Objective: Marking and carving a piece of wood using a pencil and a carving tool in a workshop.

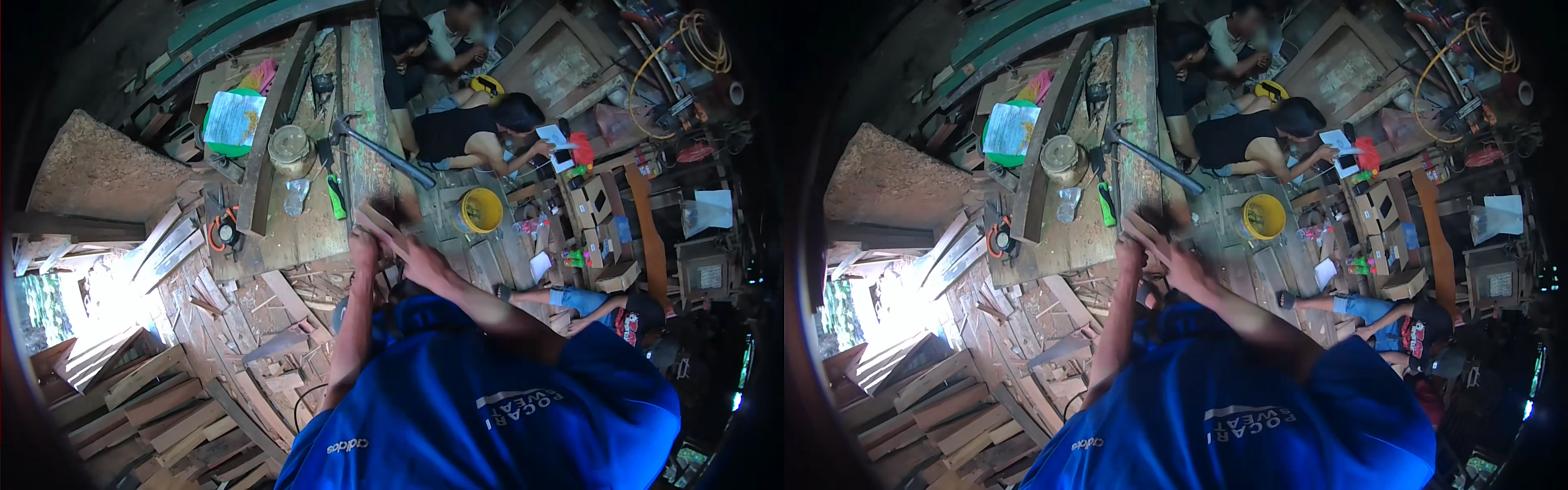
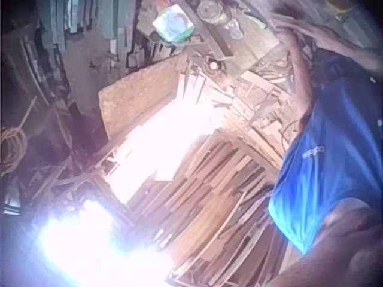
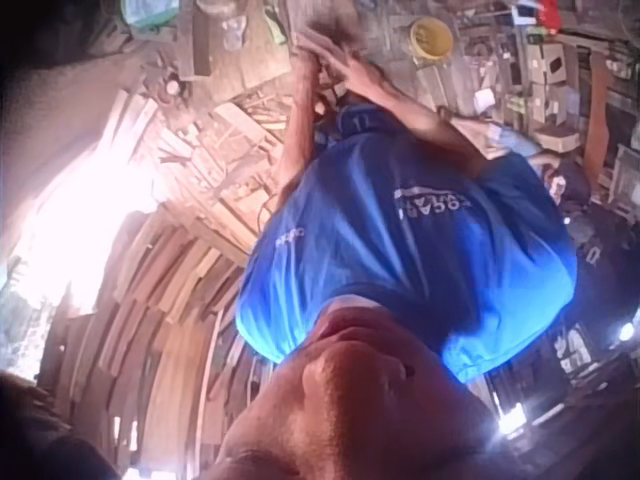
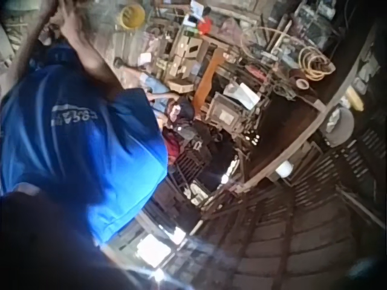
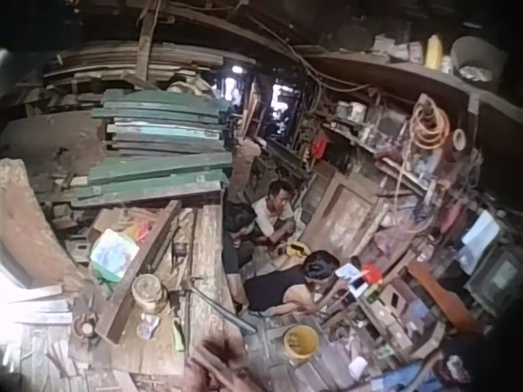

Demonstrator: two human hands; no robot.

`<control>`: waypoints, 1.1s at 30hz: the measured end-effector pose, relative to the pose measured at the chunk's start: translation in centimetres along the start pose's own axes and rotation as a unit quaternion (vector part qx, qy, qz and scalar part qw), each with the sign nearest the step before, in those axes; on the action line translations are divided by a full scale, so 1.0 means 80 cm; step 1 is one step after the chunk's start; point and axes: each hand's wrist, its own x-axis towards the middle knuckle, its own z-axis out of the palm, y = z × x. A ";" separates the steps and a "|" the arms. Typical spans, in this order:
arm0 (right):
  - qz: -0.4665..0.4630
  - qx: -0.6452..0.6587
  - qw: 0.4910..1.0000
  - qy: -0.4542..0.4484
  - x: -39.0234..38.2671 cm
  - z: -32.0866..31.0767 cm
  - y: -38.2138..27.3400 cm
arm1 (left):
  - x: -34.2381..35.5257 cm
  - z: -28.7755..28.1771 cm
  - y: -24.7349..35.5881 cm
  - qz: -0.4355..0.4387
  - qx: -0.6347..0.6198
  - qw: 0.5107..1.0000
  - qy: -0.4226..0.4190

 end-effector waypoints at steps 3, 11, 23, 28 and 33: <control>0.020 -0.017 0.999 -0.018 0.003 -0.009 -0.018 | 0.058 -0.026 -0.070 0.441 0.483 0.750 0.100; 0.050 0.059 0.997 -0.021 0.005 0.001 0.001 | 0.017 0.004 -0.011 0.101 0.112 0.988 0.031; 0.030 -0.036 0.999 -0.013 -0.010 -0.004 -0.019 | 0.028 -0.013 -0.026 0.130 0.123 0.982 0.065; 0.030 -0.013 0.996 0.081 0.096 0.009 -0.017 | -0.003 0.004 0.007 0.109 0.084 0.988 0.064; 0.059 0.009 0.998 0.016 0.038 0.034 -0.002 | -0.004 -0.012 0.018 0.042 0.057 0.997 0.014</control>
